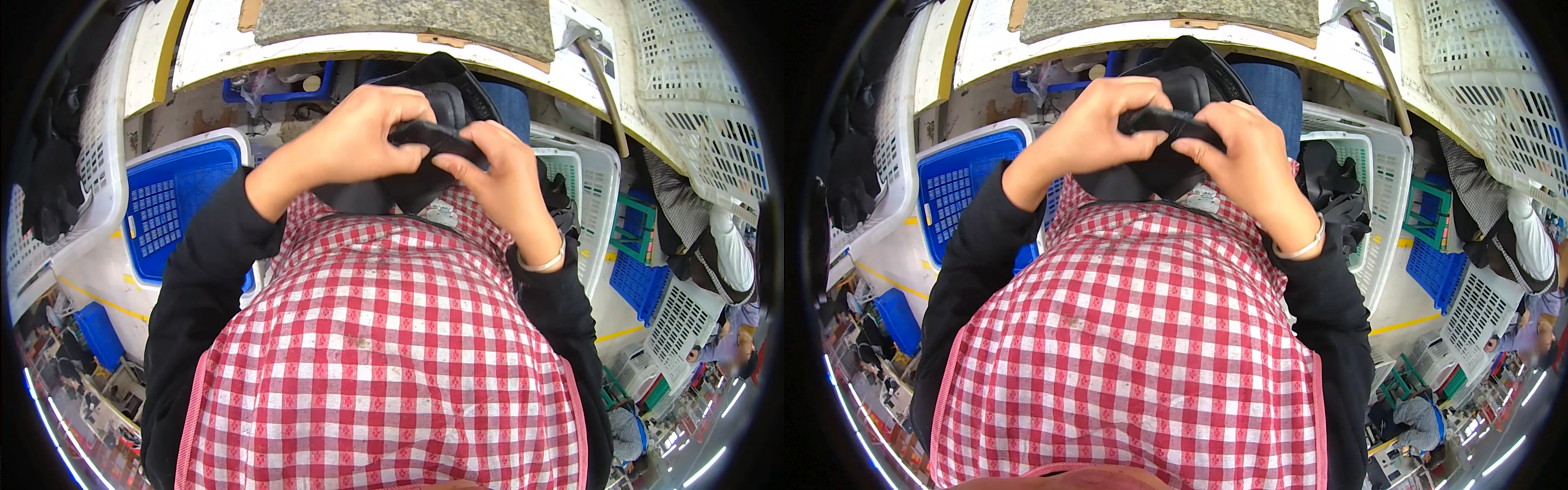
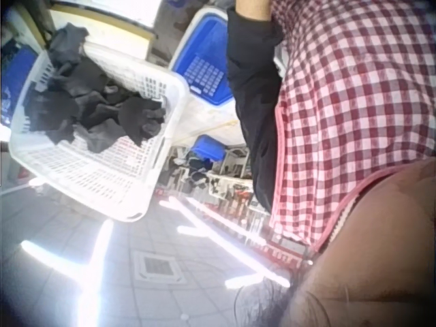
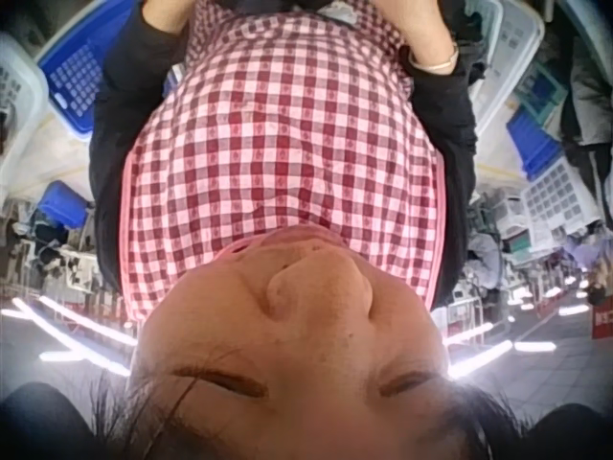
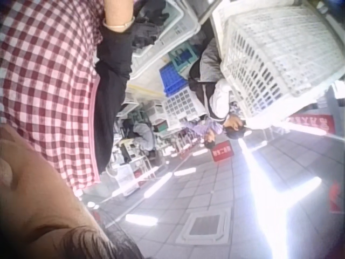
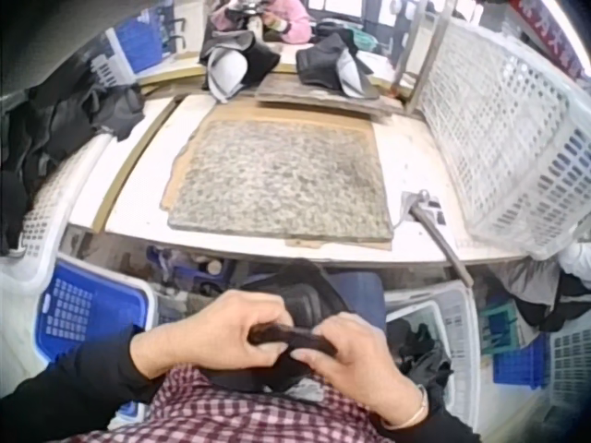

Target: The person repeatedly picks black shoe uppers from a white basket, folds and aligns edges by hand, and uses a hammer to tap seams on a workbench. They place finished uppers into a white basket and continue the cycle.

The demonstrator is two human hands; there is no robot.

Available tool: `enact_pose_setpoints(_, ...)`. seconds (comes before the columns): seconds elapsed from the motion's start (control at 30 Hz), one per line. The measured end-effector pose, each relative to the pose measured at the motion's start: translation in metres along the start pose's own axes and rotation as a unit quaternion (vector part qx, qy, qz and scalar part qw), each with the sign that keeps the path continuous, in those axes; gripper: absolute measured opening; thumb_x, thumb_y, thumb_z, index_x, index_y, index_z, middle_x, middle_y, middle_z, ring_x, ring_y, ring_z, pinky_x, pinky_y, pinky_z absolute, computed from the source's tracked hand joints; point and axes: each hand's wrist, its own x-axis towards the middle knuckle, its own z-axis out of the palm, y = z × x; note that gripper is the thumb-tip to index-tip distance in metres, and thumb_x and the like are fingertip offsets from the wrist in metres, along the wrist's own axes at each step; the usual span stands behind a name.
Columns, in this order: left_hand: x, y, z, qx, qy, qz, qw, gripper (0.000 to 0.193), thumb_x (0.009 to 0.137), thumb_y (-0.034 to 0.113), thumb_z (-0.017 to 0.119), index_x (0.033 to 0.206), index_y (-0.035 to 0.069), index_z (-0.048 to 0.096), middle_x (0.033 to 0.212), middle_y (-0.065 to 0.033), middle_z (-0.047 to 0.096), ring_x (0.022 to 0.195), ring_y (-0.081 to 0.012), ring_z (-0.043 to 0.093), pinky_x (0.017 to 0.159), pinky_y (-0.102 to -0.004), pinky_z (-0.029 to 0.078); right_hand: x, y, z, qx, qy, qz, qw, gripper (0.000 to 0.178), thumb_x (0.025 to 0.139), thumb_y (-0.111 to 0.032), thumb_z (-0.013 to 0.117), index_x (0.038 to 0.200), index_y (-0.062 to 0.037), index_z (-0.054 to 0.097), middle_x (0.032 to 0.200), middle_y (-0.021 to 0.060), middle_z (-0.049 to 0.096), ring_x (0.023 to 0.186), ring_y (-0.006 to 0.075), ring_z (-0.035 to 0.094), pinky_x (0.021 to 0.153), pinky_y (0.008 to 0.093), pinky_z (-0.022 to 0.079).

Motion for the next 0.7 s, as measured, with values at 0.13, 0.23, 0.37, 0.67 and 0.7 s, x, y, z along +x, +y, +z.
enact_pose_setpoints(0.13,-0.029,0.034,0.007,0.161,0.123,0.193,0.96,0.029,0.064,0.004,0.08,0.088,0.0,0.066,0.08,-0.0118,0.063,0.071,-0.0297,0.065,0.06,-0.0385,0.052,-0.011,-0.024,-0.016,-0.11,0.094,-0.225,0.964,0.023,0.068,-0.015,0.078,0.088,-0.0075,0.071,0.075,0.0023,0.059,0.069,0.0225,0.057,0.066,0.0359,0.045)
enact_pose_setpoints(0.23,-0.04,0.043,0.01,0.213,0.183,0.296,0.913,0.037,0.061,0.011,0.086,0.089,-0.005,0.068,0.079,-0.0144,0.068,0.067,-0.0288,0.067,0.058,-0.0358,0.055,-0.016,-0.038,-0.024,-0.184,0.136,-0.304,0.925,0.03,0.064,-0.022,0.07,0.091,-0.0103,0.075,0.084,-0.0019,0.067,0.07,0.0139,0.057,0.069,0.0306,0.045)
enact_pose_setpoints(0.37,-0.042,0.042,0.014,0.224,0.225,0.344,0.884,0.029,0.067,0.013,0.079,0.087,-0.004,0.068,0.078,-0.0136,0.068,0.067,-0.0263,0.067,0.056,-0.0338,0.054,-0.018,-0.048,-0.026,-0.217,0.153,-0.325,0.908,0.031,0.061,-0.024,0.07,0.09,-0.0125,0.076,0.084,-0.0033,0.067,0.071,0.0114,0.057,0.07,0.0292,0.044)
enact_pose_setpoints(0.67,-0.019,0.059,-0.012,0.048,-0.006,0.106,0.993,0.016,0.088,0.014,0.078,0.093,0.002,0.07,0.083,-0.0116,0.062,0.073,-0.0263,0.064,0.063,-0.0373,0.049,-0.006,-0.043,-0.051,-0.044,-0.062,-0.11,0.991,0.027,0.07,-0.015,0.084,0.089,-0.0058,0.067,0.08,0.0085,0.061,0.076,0.0282,0.058,0.068,0.0396,0.046)
enact_pose_setpoints(0.7,-0.007,0.054,-0.017,0.026,-0.045,0.062,0.997,0.018,0.091,0.017,0.077,0.094,0.001,0.071,0.081,-0.0089,0.063,0.072,-0.0217,0.064,0.063,-0.0356,0.049,-0.003,-0.037,-0.048,-0.007,-0.088,-0.048,0.995,0.026,0.076,-0.017,0.085,0.089,-0.0043,0.067,0.081,0.0108,0.062,0.078,0.031,0.059,0.069,0.0408,0.047)
